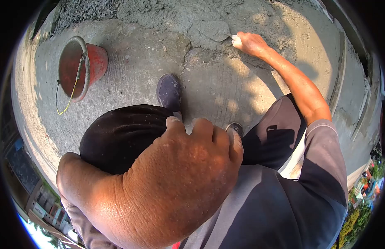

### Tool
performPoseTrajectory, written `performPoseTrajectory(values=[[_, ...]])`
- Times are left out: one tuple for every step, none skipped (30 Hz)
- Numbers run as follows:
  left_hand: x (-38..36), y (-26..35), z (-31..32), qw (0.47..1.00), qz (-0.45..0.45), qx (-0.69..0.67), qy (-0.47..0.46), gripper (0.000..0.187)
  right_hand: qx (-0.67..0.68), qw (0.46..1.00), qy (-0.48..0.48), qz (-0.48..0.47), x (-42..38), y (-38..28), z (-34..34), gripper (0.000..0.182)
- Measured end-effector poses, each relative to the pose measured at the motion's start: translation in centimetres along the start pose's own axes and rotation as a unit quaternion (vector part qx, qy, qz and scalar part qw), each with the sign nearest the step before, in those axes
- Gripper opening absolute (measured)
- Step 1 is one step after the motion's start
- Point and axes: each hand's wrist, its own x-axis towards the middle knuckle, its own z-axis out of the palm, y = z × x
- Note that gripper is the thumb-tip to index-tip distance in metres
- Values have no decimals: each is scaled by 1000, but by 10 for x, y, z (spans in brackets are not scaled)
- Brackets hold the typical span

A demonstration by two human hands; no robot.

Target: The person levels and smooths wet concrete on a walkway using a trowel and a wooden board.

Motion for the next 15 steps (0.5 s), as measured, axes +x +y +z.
performPoseTrajectory(values=[[-1, -1, -1, 1000, 1, 3, -1, 46, -27, 999, -23, -29, -11, 15, -4, 40], [-2, -1, -2, 1000, 3, 7, -3, 45, -36, 997, -43, -51, -27, 27, -11, 40], [-5, -4, -1, 1000, 16, -3, 27, 44, -44, 994, -64, -75, -39, 36, -17, 40], [-6, -5, -1, 999, 27, -9, 36, 43, -70, 990, -73, -101, -47, 45, -15, 40], [-7, -6, -1, 998, 38, -15, 45, 43, -96, 984, -78, -126, -53, 52, -12, 40], [-5, -7, -3, 998, 45, -12, 39, 42, -126, 978, -79, -149, -52, 56, -13, 40], [-4, -8, -4, 998, 46, -16, 37, 42, -101, 981, -58, -154, -44, 58, -13, 40], [-2, -10, -6, 998, 46, -19, 35, 41, -78, 983, -36, -161, -30, 58, -12, 40], [-2, -9, 0, 998, 39, -33, 34, 41, -52, 984, -14, -170, -17, 65, -3, 40], [-1, -8, 6, 998, 32, -51, 32, 40, -58, 982, 21, -181, 7, 82, 20, 41], [-2, -7, 11, 998, 23, -48, 36, 40, -70, 988, 11, -137, 20, 79, 15, 42], [-1, -6, 15, 998, 15, -46, 41, 40, -82, 992, 1, -91, 35, 71, 6, 42], [-2, -5, 18, 998, 8, -44, 47, 40, -93, 995, -9, -45, 46, 63, -4, 43], [-2, -6, 15, 998, 14, -42, 46, 40, -58, 998, 6, -38, 50, 58, -10, 45], [-2, -6, 11, 998, 19, -39, 45, 40, -50, 998, 11, -40, 49, 53, -12, 44]])
